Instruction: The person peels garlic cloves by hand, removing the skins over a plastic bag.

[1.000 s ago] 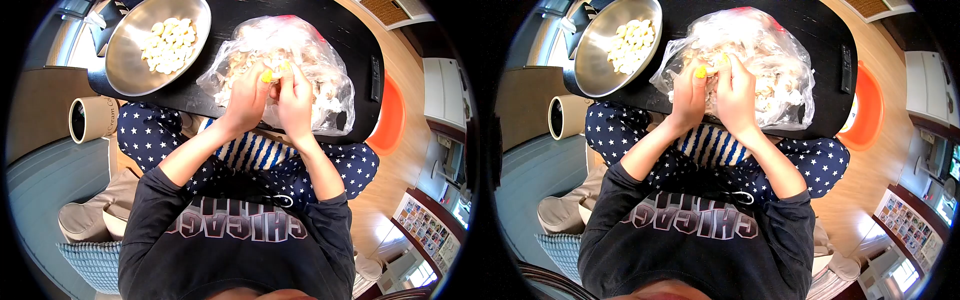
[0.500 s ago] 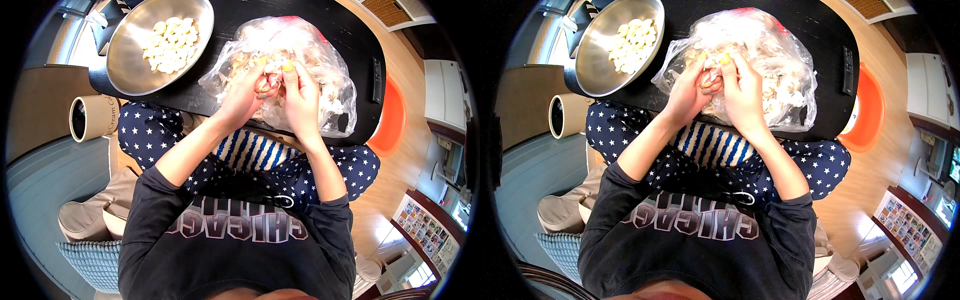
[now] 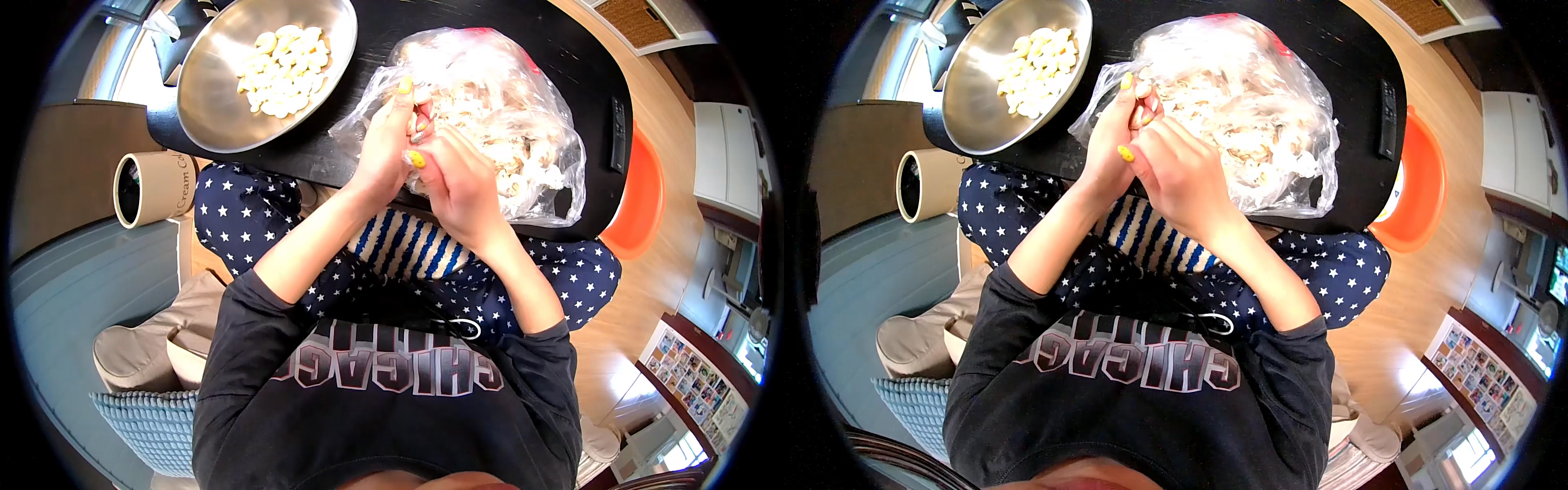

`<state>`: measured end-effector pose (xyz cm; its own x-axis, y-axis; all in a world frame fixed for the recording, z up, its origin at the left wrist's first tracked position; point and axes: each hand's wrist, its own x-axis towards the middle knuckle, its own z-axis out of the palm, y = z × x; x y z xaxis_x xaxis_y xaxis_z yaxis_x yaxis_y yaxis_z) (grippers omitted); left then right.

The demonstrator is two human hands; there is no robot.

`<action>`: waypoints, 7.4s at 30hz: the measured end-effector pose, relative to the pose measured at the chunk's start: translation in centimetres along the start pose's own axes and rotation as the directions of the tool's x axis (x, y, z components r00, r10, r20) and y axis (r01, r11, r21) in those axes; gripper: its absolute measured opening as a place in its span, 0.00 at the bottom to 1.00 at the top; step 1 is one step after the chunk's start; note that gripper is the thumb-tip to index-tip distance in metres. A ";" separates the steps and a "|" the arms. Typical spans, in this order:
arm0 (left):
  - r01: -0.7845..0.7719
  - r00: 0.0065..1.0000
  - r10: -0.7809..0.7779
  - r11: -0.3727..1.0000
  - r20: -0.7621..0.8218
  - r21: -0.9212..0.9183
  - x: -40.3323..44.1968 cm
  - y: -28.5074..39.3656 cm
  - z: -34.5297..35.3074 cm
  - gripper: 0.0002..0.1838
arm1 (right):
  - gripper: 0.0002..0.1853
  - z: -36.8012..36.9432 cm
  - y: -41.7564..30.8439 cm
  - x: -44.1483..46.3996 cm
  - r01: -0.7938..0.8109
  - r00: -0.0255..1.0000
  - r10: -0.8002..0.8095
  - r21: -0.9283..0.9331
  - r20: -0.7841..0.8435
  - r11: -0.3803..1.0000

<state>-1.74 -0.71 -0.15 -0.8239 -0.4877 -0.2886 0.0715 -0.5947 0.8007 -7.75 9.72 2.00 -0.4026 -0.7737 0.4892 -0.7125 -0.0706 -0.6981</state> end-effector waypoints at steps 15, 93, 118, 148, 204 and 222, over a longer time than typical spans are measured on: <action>-0.027 0.996 0.024 0.999 0.087 0.027 0.4 -0.9 0.0 0.20 | 0.08 -2.5 2.0 1.4 -0.226 0.956 0.250 0.159 -0.152 0.961; -0.106 0.981 0.057 0.956 0.183 0.274 0.2 1.3 -0.3 0.07 | 0.09 -4.5 2.3 1.6 0.141 0.990 -0.137 -0.106 0.042 0.984; 0.195 0.956 -0.065 0.869 0.286 -0.455 0.3 0.4 -0.4 0.11 | 0.10 -3.3 1.6 1.4 -0.190 0.975 0.197 0.075 -0.099 0.979; 0.121 0.960 -0.045 0.957 0.278 -0.265 -0.1 0.1 -0.2 0.09 | 0.08 -1.6 0.9 0.6 -0.079 0.968 0.052 -0.102 -0.246 0.992; -0.468 0.884 0.355 0.680 0.305 0.565 -0.4 1.0 0.3 0.24 | 0.07 -2.9 2.1 0.9 -0.276 0.959 0.281 -0.088 0.048 0.957; -0.133 0.979 0.099 0.972 0.175 0.192 -0.3 1.7 0.1 0.11 | 0.07 -2.3 1.7 1.0 -0.258 0.959 0.262 0.055 -0.103 0.965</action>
<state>-1.42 -1.55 1.38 -0.8986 -0.4246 -0.1111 0.0713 -0.3909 0.9177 -10.68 10.28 2.52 -0.6325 -0.6959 0.3402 -0.5521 0.0970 -0.8281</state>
